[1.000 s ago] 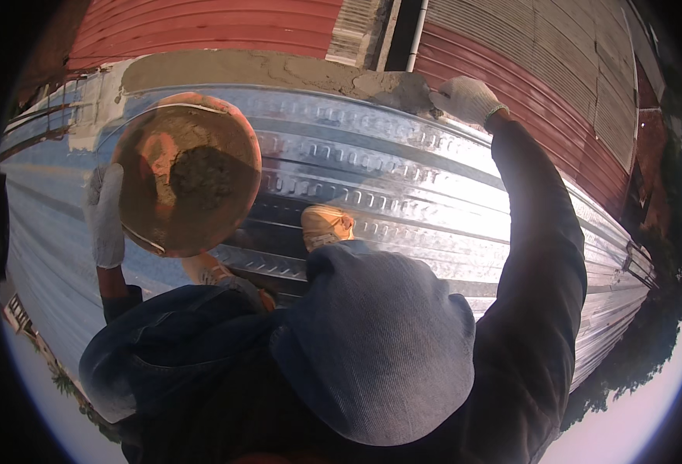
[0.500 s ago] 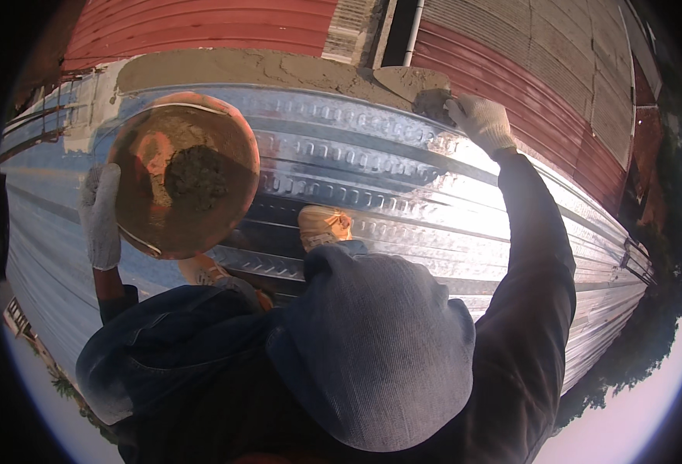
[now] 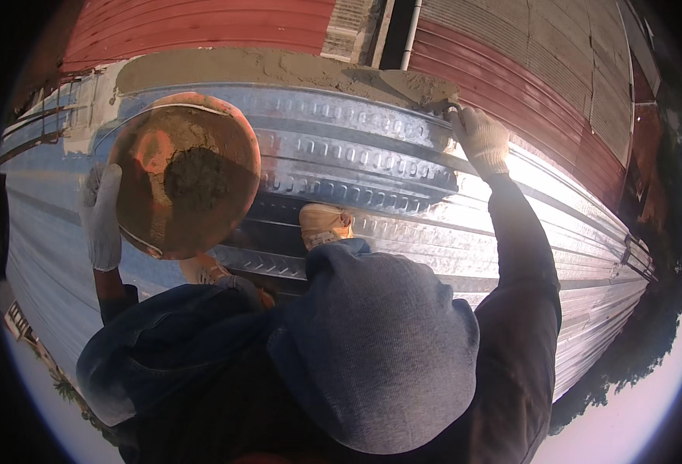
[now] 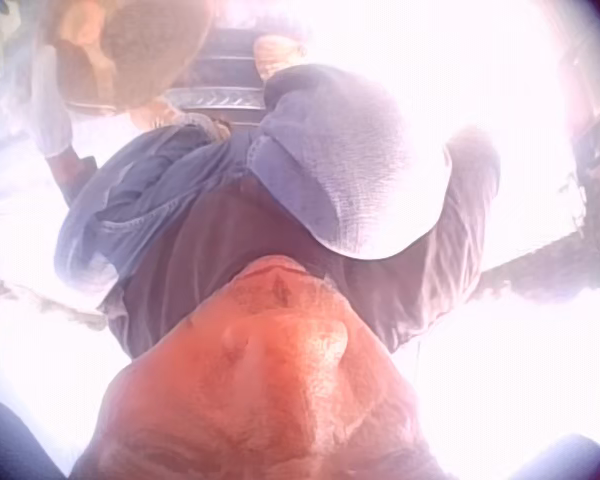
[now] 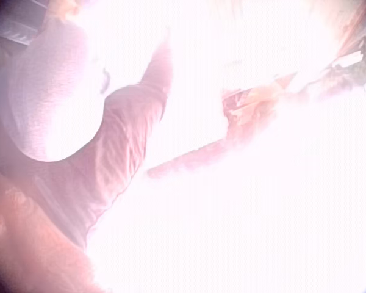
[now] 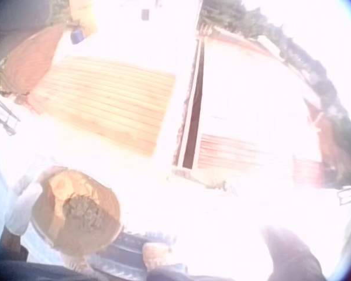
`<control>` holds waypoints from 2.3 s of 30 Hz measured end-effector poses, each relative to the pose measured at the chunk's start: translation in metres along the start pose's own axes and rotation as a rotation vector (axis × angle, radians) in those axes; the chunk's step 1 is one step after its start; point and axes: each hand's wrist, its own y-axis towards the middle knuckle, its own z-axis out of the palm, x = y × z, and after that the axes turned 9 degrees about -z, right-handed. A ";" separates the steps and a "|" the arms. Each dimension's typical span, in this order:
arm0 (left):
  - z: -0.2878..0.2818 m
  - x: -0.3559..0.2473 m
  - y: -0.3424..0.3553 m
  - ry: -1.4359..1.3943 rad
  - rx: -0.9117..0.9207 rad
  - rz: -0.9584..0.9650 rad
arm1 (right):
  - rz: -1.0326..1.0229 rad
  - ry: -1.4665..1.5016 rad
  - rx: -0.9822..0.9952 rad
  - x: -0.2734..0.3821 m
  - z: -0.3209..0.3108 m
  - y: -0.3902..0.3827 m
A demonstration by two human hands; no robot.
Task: The person scoops cement from a bucket using a trowel and applies it to a corrugated metal roof, smoothing the surface. The person repeatedly scoops and spreads the material along the roof seams.
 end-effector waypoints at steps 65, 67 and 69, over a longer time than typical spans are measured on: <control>-0.105 0.138 -0.059 -0.366 -0.649 -0.066 | -0.408 0.571 0.475 0.289 -0.082 0.146; -0.114 0.155 -0.053 -0.282 -0.670 -0.114 | -0.457 0.645 0.548 0.323 -0.097 0.147; -0.119 0.164 -0.046 -0.317 -0.660 -0.139 | -0.461 0.848 0.596 0.353 -0.109 0.144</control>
